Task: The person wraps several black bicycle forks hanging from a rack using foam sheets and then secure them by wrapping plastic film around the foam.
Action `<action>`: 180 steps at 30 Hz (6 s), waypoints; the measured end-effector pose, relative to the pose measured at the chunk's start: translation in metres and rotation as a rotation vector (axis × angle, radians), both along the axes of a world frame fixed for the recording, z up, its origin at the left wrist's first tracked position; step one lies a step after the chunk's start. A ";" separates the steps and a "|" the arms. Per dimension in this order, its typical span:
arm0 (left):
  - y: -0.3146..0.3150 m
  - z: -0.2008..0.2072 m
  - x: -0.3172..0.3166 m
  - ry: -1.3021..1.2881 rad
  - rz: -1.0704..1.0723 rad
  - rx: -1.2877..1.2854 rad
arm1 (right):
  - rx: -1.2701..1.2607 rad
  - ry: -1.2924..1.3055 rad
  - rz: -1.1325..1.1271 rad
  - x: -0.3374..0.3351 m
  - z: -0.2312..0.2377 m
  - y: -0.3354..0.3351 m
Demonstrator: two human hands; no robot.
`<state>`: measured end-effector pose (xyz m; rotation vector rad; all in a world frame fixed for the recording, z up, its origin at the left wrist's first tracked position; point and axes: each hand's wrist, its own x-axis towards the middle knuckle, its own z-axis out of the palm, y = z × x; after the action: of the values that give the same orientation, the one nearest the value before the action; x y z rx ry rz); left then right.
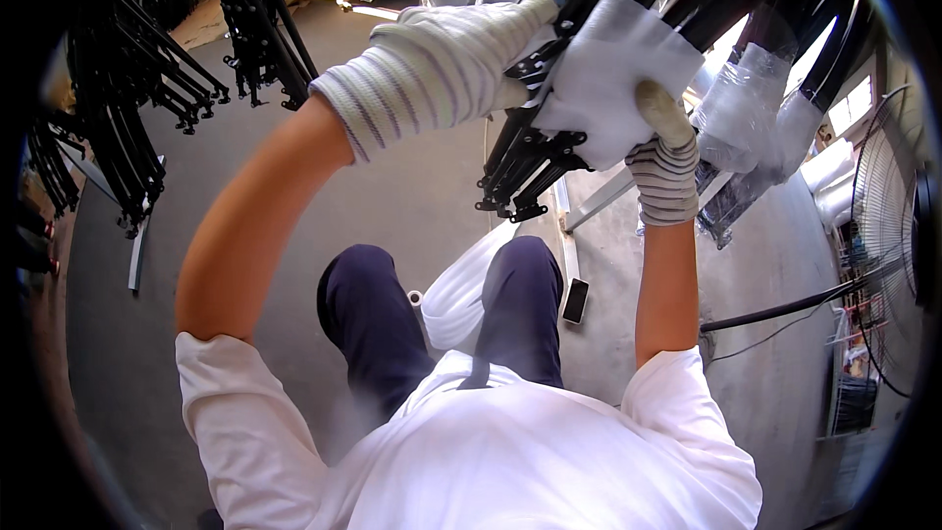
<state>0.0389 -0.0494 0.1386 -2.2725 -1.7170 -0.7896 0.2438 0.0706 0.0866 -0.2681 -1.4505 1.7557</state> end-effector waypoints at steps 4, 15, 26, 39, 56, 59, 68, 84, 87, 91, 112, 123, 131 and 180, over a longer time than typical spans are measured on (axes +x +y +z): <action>0.010 -0.017 0.002 -0.012 0.073 0.103 | 0.022 -0.094 -0.054 -0.001 -0.003 -0.008; 0.017 -0.041 -0.001 -0.203 -0.050 0.217 | 0.031 -0.037 0.014 0.002 -0.021 0.018; 0.051 -0.025 -0.002 -0.021 -0.209 -0.067 | -0.020 0.036 -0.032 0.024 -0.032 0.038; 0.070 -0.027 0.004 0.043 -0.339 0.123 | -0.062 0.055 -0.097 0.039 -0.046 0.040; -0.017 -0.051 0.030 -0.682 -0.026 0.288 | -0.080 0.013 0.136 0.012 -0.024 0.026; -0.023 -0.064 0.048 -0.660 0.025 0.404 | -0.090 0.163 0.452 0.011 -0.033 0.045; -0.029 -0.067 0.081 -0.547 0.024 0.396 | -0.031 0.033 0.300 0.004 -0.014 0.028; -0.008 -0.093 0.054 -1.253 -0.315 0.418 | -0.270 0.205 0.284 -0.020 -0.039 0.040; -0.018 -0.080 0.063 -1.136 -0.313 0.446 | 0.968 -0.504 -0.121 -0.022 -0.066 0.068; -0.016 -0.090 0.049 -1.691 -0.324 0.186 | 0.685 -0.436 0.220 -0.041 -0.057 0.049; 0.025 -0.097 0.025 -0.700 0.054 0.523 | 1.002 -0.556 -0.120 -0.023 -0.094 0.040; 0.038 -0.109 0.027 -0.371 0.167 0.824 | 1.060 -0.596 -0.102 -0.036 -0.081 0.044; 0.049 -0.114 0.020 -0.360 0.107 0.850 | 1.096 -0.599 -0.115 -0.042 -0.068 0.046; 0.115 0.015 0.001 -1.344 -1.548 -0.582 | 0.641 0.074 -0.965 -0.038 0.002 -0.061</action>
<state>0.0397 0.0660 0.1536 -3.5379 0.5297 -2.7214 0.2055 0.0092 0.0885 -0.4495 -1.3967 0.4988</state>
